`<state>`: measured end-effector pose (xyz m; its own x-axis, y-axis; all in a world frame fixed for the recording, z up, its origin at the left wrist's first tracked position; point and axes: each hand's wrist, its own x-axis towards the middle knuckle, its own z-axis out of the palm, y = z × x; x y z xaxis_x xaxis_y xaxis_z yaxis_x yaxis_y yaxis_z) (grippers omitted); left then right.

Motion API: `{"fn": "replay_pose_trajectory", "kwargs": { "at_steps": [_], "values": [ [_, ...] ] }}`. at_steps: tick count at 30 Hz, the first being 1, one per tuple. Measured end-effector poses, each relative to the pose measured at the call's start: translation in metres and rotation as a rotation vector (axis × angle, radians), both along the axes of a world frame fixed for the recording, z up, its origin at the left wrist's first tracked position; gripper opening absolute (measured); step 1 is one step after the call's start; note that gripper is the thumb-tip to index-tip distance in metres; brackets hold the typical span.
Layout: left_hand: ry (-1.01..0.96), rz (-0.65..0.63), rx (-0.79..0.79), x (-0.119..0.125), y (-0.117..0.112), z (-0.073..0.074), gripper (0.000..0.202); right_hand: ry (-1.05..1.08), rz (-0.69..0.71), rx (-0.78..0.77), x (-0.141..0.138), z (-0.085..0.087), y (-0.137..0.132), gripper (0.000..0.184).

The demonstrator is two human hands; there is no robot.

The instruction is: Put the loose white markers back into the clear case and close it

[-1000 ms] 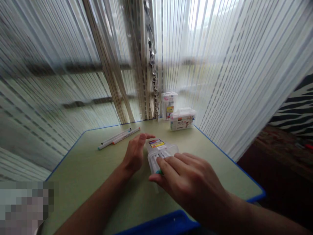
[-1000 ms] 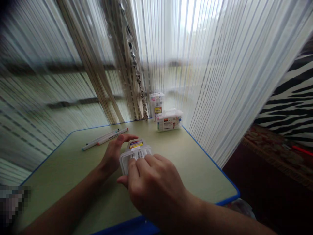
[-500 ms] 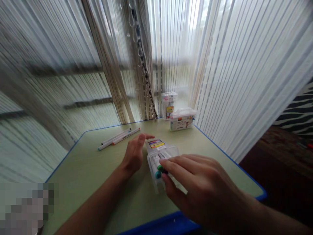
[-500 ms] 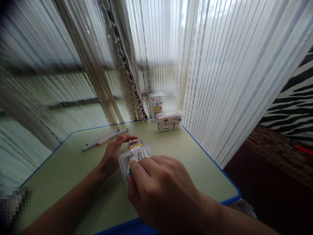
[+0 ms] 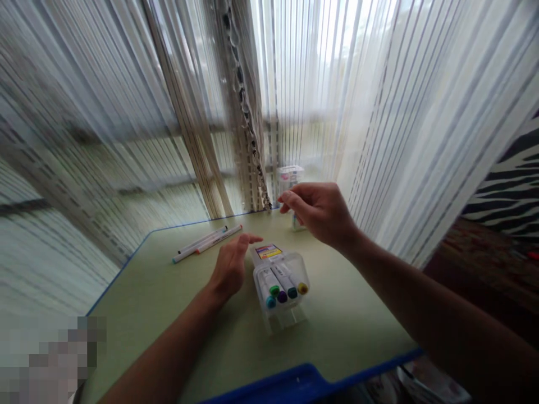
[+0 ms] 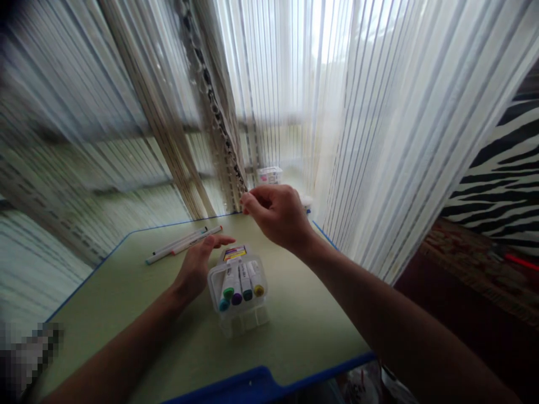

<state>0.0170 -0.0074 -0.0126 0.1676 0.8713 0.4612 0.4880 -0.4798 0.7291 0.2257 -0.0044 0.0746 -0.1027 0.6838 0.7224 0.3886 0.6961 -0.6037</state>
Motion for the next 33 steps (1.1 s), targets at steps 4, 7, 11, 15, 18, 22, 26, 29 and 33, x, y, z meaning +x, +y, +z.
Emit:
{"fn": "replay_pose_trajectory", "kwargs": {
  "at_steps": [4,7,11,15,18,22,26,29,33],
  "values": [
    [0.014,0.019,0.026,-0.002,0.002,0.001,0.059,0.084,0.079,-0.147,-0.016,-0.027,0.03,0.032],
    [0.061,0.035,0.042,-0.003,0.004,0.001,0.05,0.166,0.143,-0.25,-0.023,-0.05,0.045,0.034],
    [0.195,0.117,0.061,-0.007,0.012,-0.002,0.03,0.279,0.146,-0.387,-0.02,-0.075,0.058,0.036],
    [0.406,0.255,0.104,-0.023,0.023,-0.002,0.037,0.266,0.135,-0.453,-0.01,-0.095,0.062,0.039],
    [0.615,0.416,0.09,-0.04,0.028,0.002,0.035,0.171,0.123,-0.433,-0.004,-0.105,0.062,0.039],
    [0.785,0.514,-0.029,-0.055,0.03,0.004,0.032,0.063,0.096,-0.366,0.0,-0.109,0.06,0.036],
    [0.835,0.53,-0.056,-0.056,0.032,0.0,0.032,-0.007,0.088,-0.33,0.0,-0.107,0.058,0.033],
    [0.878,0.56,-0.053,-0.053,0.032,-0.001,0.035,-0.02,0.083,-0.325,0.001,-0.106,0.058,0.033],
    [0.915,0.596,-0.056,-0.051,0.032,0.001,0.035,-0.034,0.085,-0.319,0.002,-0.107,0.059,0.032]
  ]
}}
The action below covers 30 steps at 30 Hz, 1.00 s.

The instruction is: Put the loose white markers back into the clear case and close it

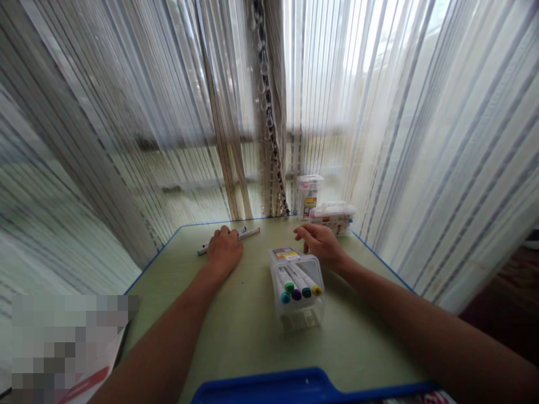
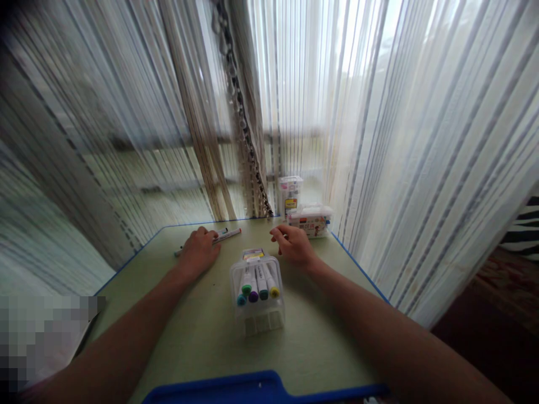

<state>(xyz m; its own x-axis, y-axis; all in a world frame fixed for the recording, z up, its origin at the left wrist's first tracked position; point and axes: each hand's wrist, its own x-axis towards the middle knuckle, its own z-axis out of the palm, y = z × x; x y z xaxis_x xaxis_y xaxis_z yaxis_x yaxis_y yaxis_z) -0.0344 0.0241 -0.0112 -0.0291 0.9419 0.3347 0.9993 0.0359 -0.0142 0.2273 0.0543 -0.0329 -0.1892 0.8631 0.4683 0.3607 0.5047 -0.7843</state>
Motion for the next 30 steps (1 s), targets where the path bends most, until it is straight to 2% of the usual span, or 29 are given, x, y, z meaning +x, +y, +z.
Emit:
{"fn": "replay_pose_trajectory", "kwargs": {
  "at_steps": [8,13,17,19,22,25,28,30],
  "values": [
    [0.0,-0.001,-0.039,0.003,-0.001,0.001,0.032,0.016,0.026,-0.032,0.001,-0.002,0.001,0.031],
    [-0.065,-0.075,-0.062,0.004,0.001,-0.005,0.027,0.021,0.031,-0.027,0.001,-0.002,0.0,0.03],
    [-0.154,-0.177,-0.027,0.011,-0.001,0.0,0.028,0.037,0.032,-0.031,0.003,0.0,0.001,0.033],
    [-0.257,-0.256,0.026,0.018,-0.005,0.006,0.028,0.098,0.05,-0.05,0.004,0.003,0.001,0.035],
    [-0.565,-0.428,0.109,0.03,-0.012,0.014,0.024,0.255,0.119,-0.105,0.004,0.012,-0.004,0.048],
    [-0.852,-0.573,0.068,0.039,-0.018,0.017,0.027,0.387,0.198,-0.127,0.0,0.024,-0.014,0.058],
    [-1.064,-0.658,-0.006,0.043,-0.02,0.018,0.031,0.456,0.254,-0.119,-0.004,0.032,-0.024,0.053],
    [-1.161,-0.668,-0.016,0.044,-0.022,0.02,0.031,0.463,0.281,-0.127,-0.005,0.036,-0.028,0.044]
  ]
}}
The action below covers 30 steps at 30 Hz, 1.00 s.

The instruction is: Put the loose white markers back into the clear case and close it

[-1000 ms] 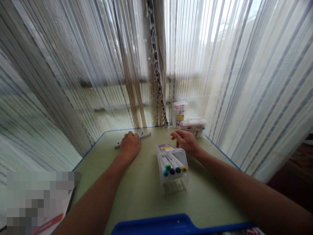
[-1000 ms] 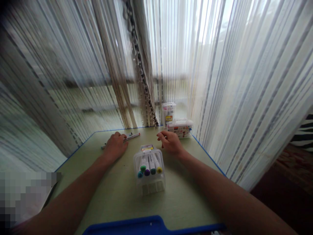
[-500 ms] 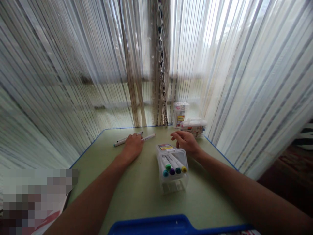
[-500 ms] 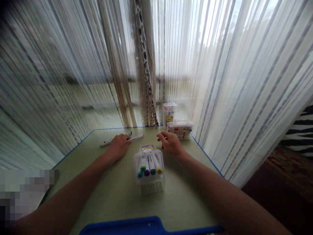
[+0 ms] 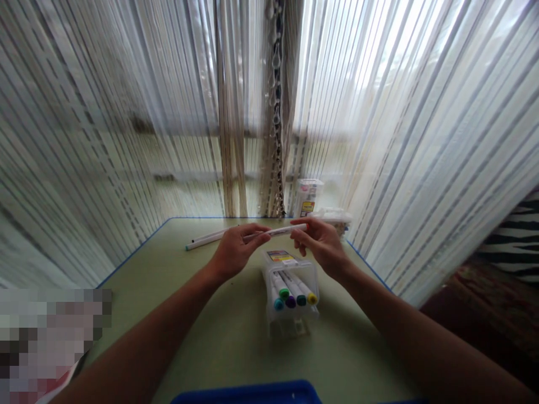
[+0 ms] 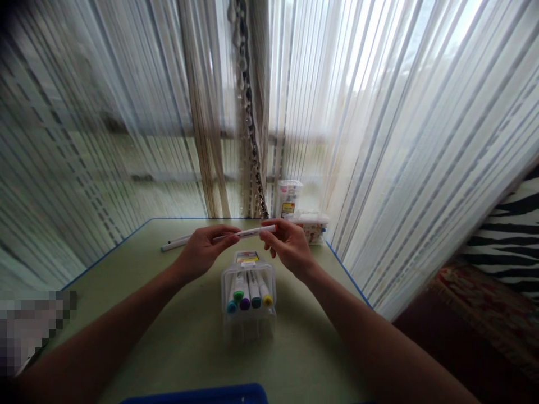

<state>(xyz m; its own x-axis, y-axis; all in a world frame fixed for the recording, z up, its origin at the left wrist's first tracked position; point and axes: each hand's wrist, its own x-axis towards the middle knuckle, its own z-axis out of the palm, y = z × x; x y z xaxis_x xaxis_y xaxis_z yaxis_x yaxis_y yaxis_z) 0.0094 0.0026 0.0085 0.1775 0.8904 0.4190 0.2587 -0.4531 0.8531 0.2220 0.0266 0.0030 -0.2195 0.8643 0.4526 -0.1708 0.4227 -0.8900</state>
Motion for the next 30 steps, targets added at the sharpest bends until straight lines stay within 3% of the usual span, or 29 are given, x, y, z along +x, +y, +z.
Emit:
{"fn": "replay_pose_trajectory", "kwargs": {
  "at_steps": [8,18,30],
  "values": [
    [-0.177,0.079,0.014,-0.0026,0.0004,0.0061,0.03,0.098,-0.004,-0.064,0.0026,0.0017,0.0023,0.032],
    [-0.39,-0.048,-0.118,-0.0035,0.0019,0.0032,0.027,0.177,0.013,-0.147,0.007,-0.0028,0.0078,0.025],
    [-0.278,0.015,-0.037,0.0002,-0.0002,0.0055,0.028,0.17,-0.003,-0.158,0.0049,-0.0019,0.0038,0.027]
  ]
}}
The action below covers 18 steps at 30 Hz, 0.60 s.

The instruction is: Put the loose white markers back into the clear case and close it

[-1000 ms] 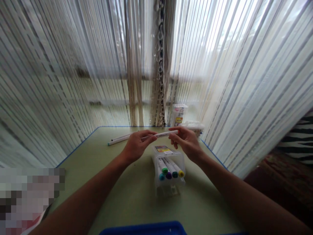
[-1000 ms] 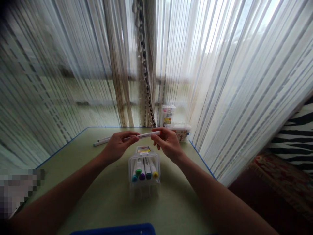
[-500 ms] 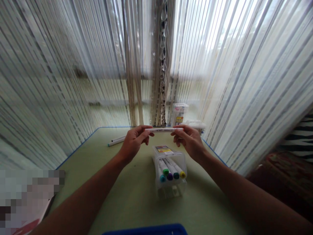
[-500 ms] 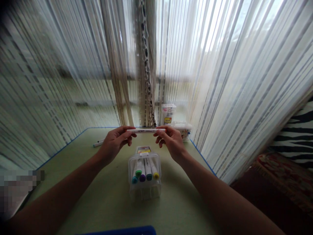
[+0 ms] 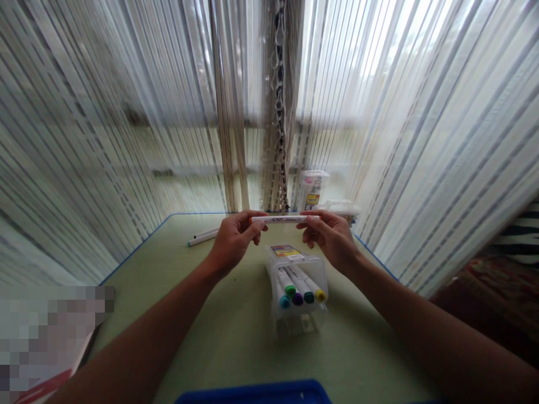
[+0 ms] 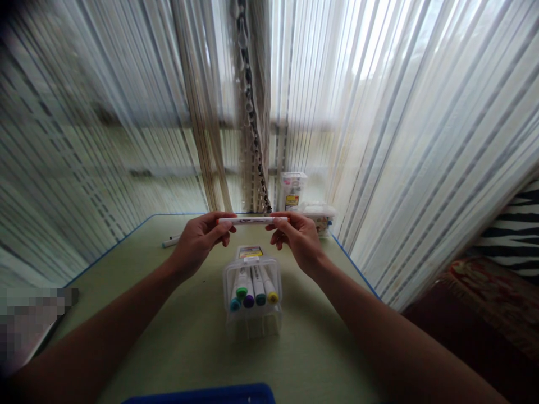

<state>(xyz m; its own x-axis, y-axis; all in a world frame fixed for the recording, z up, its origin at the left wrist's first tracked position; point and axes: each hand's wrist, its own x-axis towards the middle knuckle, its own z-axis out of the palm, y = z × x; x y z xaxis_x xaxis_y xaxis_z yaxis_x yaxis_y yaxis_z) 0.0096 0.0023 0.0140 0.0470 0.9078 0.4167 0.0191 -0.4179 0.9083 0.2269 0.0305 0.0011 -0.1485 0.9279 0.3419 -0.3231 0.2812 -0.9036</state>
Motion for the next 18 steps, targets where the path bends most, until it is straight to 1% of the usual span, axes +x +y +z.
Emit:
{"fn": "replay_pose_trajectory", "kwargs": {
  "at_steps": [5,11,18],
  "values": [
    [0.038,0.021,0.011,0.0012,-0.0037,0.002,0.026,-0.009,0.018,0.02,-0.0003,-0.0021,-0.0001,0.027],
    [0.069,0.023,0.02,0.0002,-0.0037,0.0007,0.025,-0.03,0.033,0.033,-0.0009,-0.0026,-0.0016,0.031],
    [0.023,-0.014,0.02,0.0018,-0.002,0.0003,0.024,-0.04,0.02,0.027,-0.0024,-0.0016,-0.0028,0.033]
  ]
}}
